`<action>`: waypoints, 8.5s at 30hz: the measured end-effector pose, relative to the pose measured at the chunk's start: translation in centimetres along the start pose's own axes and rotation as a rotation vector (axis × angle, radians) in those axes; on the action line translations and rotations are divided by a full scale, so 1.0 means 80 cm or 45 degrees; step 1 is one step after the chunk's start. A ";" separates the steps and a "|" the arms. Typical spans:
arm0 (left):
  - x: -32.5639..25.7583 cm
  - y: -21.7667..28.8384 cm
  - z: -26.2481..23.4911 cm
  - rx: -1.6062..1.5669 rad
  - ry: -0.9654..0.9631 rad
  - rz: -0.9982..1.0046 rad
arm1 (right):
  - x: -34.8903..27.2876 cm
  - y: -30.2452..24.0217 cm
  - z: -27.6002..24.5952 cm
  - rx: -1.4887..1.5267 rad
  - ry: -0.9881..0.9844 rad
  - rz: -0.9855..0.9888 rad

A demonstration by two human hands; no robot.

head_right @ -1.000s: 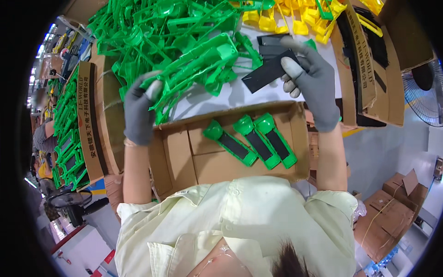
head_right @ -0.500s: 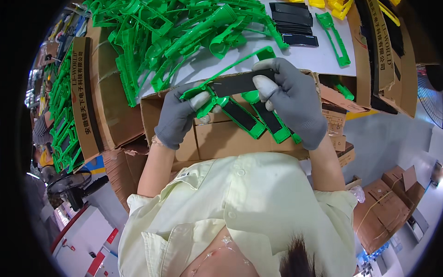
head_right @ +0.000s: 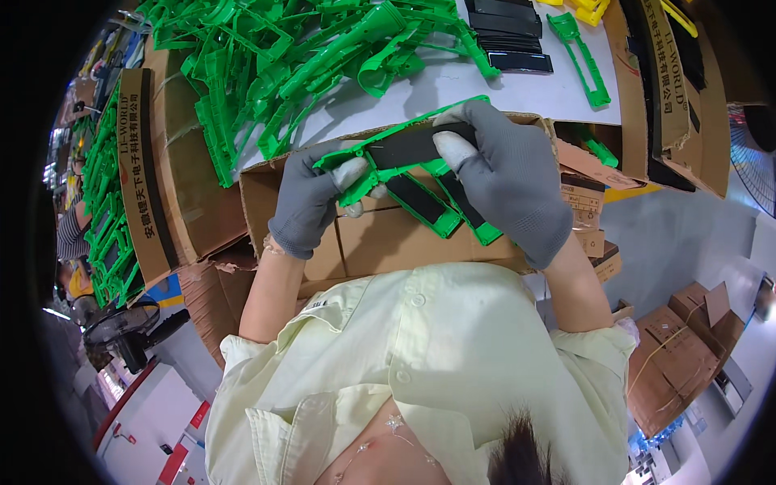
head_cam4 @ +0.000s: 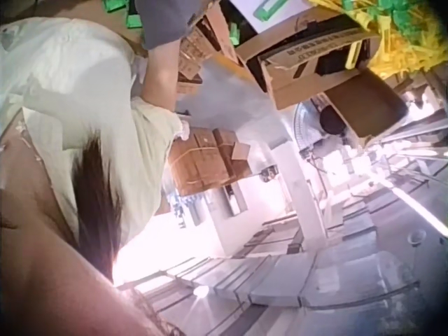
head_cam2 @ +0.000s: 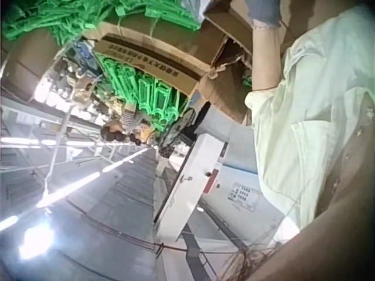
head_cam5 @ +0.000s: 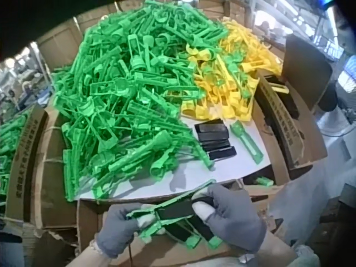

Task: Assembling plastic components by attaching foam strips to green housings.

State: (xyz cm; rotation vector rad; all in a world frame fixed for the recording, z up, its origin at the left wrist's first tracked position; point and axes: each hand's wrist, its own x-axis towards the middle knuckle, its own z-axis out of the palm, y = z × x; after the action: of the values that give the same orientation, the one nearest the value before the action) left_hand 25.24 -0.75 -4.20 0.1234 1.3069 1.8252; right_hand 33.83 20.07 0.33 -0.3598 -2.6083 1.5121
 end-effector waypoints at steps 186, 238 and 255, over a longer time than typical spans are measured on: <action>-0.007 -0.011 0.043 0.080 0.147 0.220 | -0.052 0.034 -0.016 -0.376 0.236 -0.865; -0.044 -0.013 -0.031 0.273 0.175 -0.108 | -0.044 0.049 0.055 -0.161 -0.287 0.050; -0.053 0.018 -0.084 0.445 0.107 -0.396 | 0.019 0.063 -0.035 -0.380 -0.097 -0.103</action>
State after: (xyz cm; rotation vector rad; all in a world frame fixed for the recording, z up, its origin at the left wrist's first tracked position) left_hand 23.49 -8.63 -4.44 0.0279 1.5991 1.3443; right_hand 33.69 25.23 -2.65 -0.2211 -2.8743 1.1338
